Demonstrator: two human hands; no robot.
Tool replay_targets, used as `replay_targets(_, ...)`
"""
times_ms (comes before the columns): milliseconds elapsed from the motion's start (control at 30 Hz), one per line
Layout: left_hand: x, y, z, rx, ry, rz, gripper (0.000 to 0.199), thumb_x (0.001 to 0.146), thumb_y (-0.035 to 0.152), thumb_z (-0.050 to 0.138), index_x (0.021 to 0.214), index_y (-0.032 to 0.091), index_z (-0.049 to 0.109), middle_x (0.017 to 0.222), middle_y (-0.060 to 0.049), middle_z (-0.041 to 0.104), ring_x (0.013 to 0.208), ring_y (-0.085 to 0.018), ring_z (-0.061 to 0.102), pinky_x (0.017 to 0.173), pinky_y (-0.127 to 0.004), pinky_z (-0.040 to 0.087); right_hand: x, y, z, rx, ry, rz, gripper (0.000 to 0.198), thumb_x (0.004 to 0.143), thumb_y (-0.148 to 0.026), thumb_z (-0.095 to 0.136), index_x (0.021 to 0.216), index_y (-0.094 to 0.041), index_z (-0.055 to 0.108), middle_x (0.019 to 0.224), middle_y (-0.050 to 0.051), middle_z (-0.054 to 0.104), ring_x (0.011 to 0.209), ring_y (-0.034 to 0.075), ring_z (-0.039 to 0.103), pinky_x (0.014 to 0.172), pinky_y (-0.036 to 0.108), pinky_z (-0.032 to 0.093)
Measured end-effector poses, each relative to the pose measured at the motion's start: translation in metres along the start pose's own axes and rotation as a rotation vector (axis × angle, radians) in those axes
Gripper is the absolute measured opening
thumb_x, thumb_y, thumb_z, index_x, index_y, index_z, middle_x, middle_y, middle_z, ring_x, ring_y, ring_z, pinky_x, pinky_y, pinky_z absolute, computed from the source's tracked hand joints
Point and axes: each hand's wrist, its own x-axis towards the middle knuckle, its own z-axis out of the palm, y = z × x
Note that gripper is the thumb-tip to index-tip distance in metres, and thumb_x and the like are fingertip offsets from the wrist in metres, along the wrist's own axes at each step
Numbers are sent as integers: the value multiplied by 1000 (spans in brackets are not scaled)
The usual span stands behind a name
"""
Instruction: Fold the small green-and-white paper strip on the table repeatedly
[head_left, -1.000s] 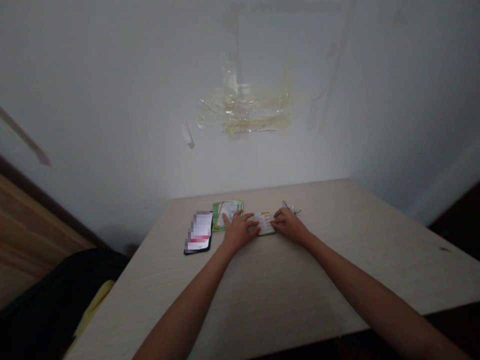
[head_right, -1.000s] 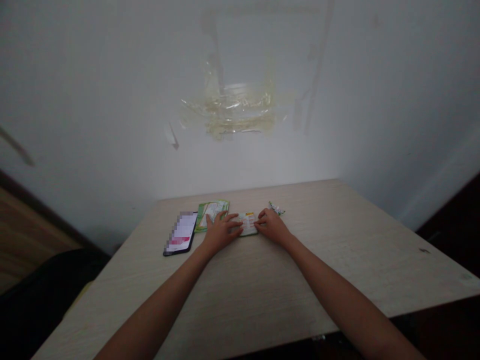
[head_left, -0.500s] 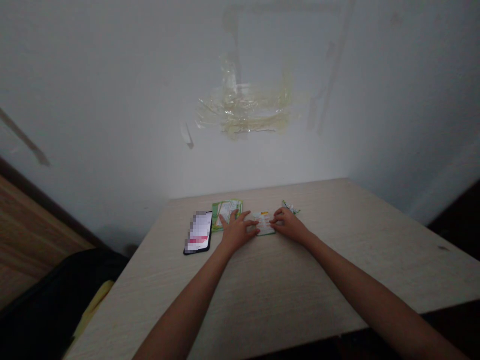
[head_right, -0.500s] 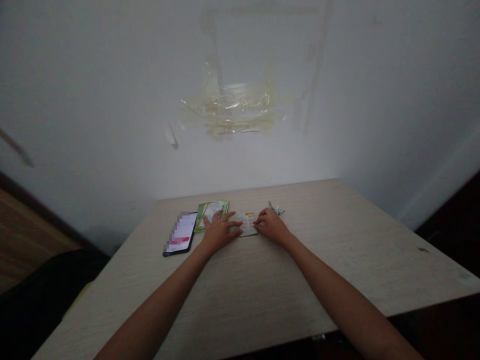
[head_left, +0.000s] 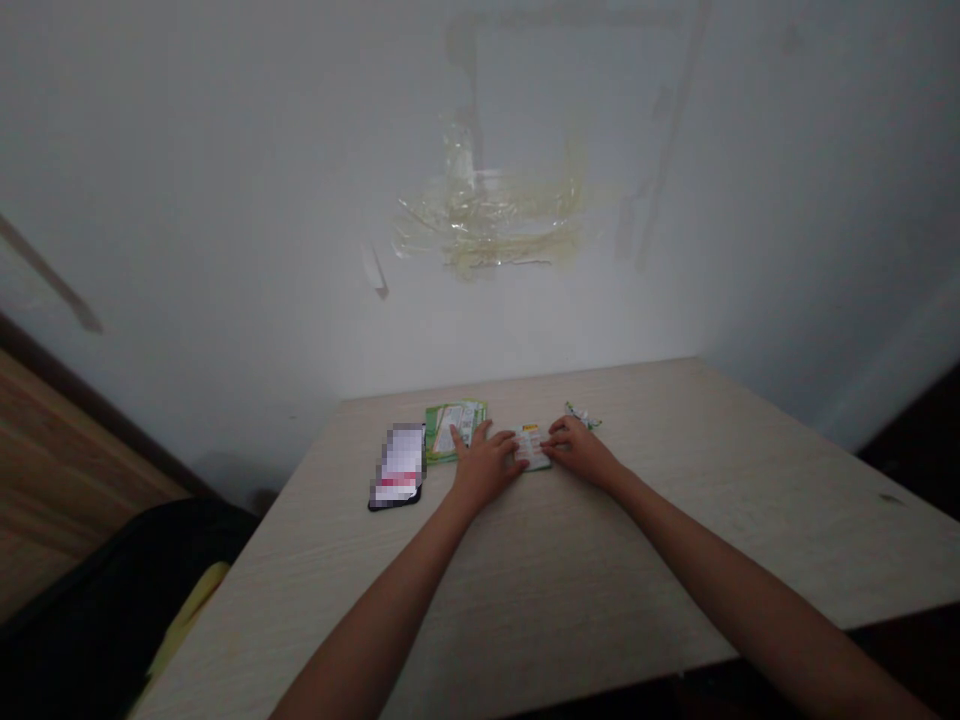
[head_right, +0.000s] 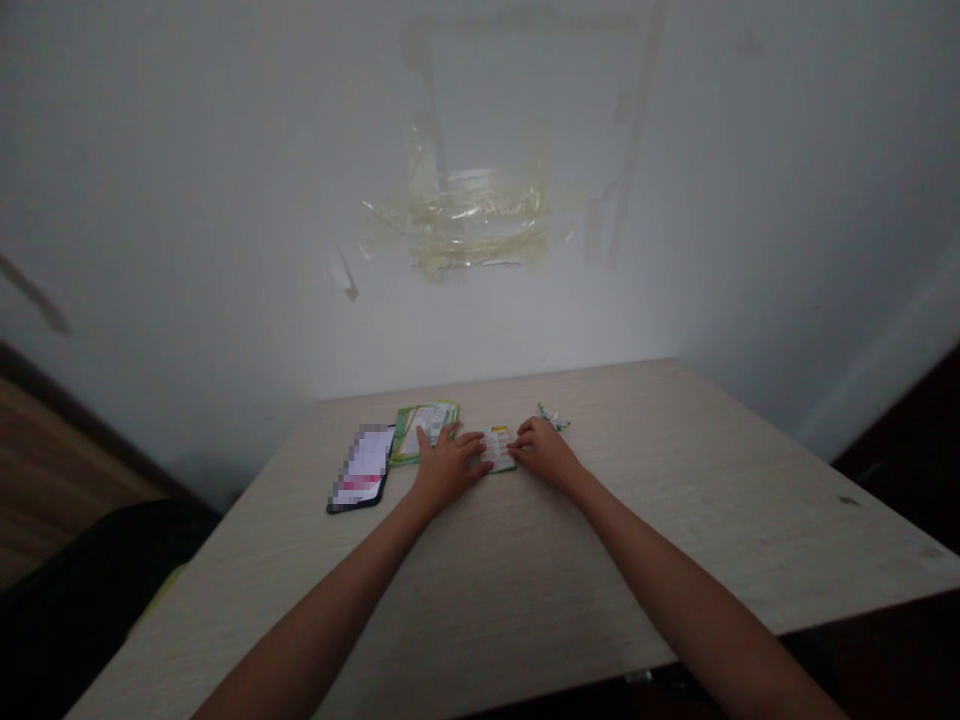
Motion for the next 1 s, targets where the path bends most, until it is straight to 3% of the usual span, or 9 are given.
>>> replay_targets(167, 0, -1, 1, 4, -24, -26, 36, 87, 59, 54, 116, 42, 66, 134, 3, 63, 140, -37, 34, 105, -83, -6, 1, 1, 5, -105, 2, 1, 20, 92, -30, 60, 96, -21, 78, 108, 9, 62, 100, 22, 58, 96, 41, 48)
replay_targets(467, -1, -1, 2, 45, -17, -89, 36, 84, 63, 56, 111, 43, 69, 150, 3, 47, 142, -38, 30, 106, -82, 1, 12, -2, 9, -276, 2, 0, 26, 95, -31, 55, 106, -21, 76, 107, 12, 60, 100, 23, 56, 94, 39, 47)
replay_targets(1000, -1, -3, 5, -5, -17, -82, 36, 84, 63, 56, 112, 44, 68, 148, 7, 50, 142, -39, 30, 104, -85, 0, 16, -12, 12, -414, 5, 48, 27, 95, -31, 54, 116, -27, 71, 106, 12, 58, 99, 25, 52, 90, 39, 44)
